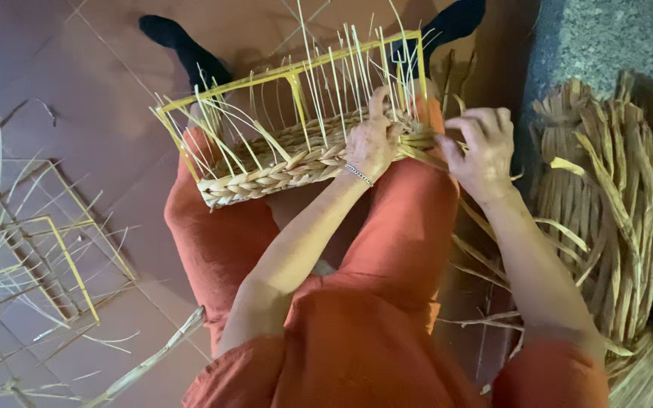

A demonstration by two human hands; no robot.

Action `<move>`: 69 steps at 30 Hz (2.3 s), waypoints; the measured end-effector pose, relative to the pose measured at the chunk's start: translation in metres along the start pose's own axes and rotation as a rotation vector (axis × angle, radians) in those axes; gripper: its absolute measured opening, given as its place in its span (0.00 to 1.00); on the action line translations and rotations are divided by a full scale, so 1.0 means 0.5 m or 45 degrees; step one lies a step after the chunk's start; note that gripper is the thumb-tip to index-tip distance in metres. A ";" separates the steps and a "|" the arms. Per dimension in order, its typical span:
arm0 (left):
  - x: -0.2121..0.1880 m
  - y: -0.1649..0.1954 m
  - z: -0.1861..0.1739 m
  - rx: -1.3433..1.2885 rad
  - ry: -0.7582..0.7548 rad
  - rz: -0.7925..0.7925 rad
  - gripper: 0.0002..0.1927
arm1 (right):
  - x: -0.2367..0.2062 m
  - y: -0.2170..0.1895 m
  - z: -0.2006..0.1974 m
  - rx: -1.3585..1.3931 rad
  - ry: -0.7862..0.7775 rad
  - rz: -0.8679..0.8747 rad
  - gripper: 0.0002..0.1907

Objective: The person weaves a basket by hand, interlacing dried palm strips through a yellow metal frame. They repeatedly pull and tuck the strips to build up the basket walls, occasionally adjusting the frame and trimming excess material with scissors.

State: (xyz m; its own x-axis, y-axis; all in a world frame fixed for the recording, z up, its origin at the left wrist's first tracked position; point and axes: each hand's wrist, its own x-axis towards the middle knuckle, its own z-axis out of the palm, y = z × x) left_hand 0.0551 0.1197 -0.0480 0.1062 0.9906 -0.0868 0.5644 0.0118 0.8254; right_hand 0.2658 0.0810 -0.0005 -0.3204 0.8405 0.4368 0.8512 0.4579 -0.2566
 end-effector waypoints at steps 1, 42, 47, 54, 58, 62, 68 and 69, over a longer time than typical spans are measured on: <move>0.000 0.001 -0.001 0.012 -0.022 -0.019 0.38 | -0.008 -0.002 -0.008 0.055 0.058 -0.010 0.09; 0.001 0.040 0.026 0.147 -0.461 -0.157 0.17 | 0.103 0.113 -0.025 0.255 -0.654 0.418 0.11; -0.018 0.012 0.001 -0.311 0.132 0.481 0.06 | 0.096 0.084 0.013 0.322 -0.628 0.235 0.15; -0.031 0.000 0.007 -0.090 0.213 0.840 0.09 | 0.085 0.014 0.050 0.222 -0.231 0.177 0.19; -0.008 0.019 -0.005 -0.138 -0.045 0.324 0.04 | 0.077 0.011 0.071 0.563 -0.471 0.660 0.16; -0.008 0.041 -0.051 -0.649 -0.255 -0.283 0.11 | 0.067 0.030 0.069 0.729 -0.402 0.832 0.10; -0.218 -0.152 -0.316 -0.216 0.682 0.060 0.17 | 0.051 0.025 0.079 1.134 -0.344 1.097 0.05; -0.255 -0.200 -0.359 -0.148 0.869 -0.027 0.16 | 0.050 0.025 0.081 1.189 -0.344 1.218 0.04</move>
State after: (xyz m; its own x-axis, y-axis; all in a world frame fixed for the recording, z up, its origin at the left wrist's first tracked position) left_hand -0.1620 0.0170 -0.0194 -0.4644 0.8538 0.2355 0.4651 0.0087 0.8852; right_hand 0.2516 0.1195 -0.0278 0.0682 0.9175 -0.3918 0.2233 -0.3968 -0.8904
